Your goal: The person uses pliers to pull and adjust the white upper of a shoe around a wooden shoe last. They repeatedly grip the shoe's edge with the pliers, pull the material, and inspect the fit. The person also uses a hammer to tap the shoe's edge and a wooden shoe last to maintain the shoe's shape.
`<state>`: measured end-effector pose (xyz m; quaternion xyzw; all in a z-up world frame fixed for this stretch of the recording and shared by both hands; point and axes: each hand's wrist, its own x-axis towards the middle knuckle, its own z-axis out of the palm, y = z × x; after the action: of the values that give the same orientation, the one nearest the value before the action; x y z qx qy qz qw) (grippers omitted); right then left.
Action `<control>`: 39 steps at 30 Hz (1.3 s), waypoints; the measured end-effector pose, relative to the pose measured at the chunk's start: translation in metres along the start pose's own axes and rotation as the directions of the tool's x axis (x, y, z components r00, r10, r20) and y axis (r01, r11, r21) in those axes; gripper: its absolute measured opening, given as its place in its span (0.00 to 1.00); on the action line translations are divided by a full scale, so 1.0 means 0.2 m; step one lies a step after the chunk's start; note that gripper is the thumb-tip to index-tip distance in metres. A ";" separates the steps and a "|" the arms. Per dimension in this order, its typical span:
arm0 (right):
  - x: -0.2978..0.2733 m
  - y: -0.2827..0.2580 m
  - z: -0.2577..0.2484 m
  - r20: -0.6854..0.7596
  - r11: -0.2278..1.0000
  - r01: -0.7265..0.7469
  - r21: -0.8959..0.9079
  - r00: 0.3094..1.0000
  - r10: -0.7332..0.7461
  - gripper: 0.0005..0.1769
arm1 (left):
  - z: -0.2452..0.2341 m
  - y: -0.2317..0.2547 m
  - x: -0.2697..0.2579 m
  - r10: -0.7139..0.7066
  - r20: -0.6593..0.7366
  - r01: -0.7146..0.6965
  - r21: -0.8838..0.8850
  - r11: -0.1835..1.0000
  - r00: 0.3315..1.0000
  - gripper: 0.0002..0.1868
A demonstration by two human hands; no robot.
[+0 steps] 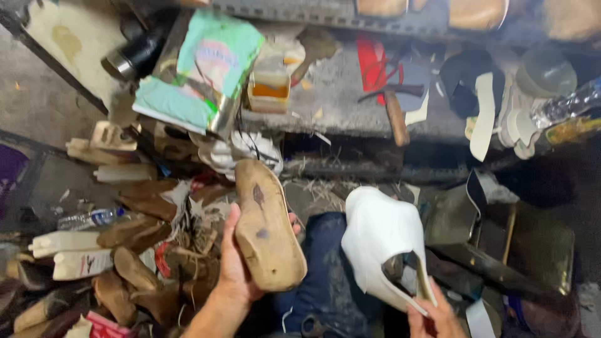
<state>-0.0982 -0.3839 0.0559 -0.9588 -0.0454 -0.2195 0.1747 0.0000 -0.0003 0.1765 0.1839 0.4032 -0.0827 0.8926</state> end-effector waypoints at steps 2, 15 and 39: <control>0.26 -0.24 -0.10 0.040 1.000 -0.008 -0.030 0.999 0.009 0.07 | -0.16 -0.19 0.05 -0.056 -0.115 0.040 -0.144 0.989 0.992 0.48; 0.62 -0.50 -0.24 0.067 0.840 0.116 0.530 0.982 -0.178 0.06 | -0.55 -0.44 0.13 -0.244 -0.081 0.246 0.010 0.969 0.966 0.19; 0.66 -0.55 0.35 0.283 0.604 0.014 0.797 0.874 -0.394 0.23 | -0.92 -0.06 0.29 0.298 0.026 -0.287 0.361 0.887 0.954 0.06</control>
<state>0.0304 -0.2558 0.0886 -0.8002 -0.2850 0.0208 0.5273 -0.0907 0.0615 0.0182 0.4044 0.3621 -0.0171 0.8397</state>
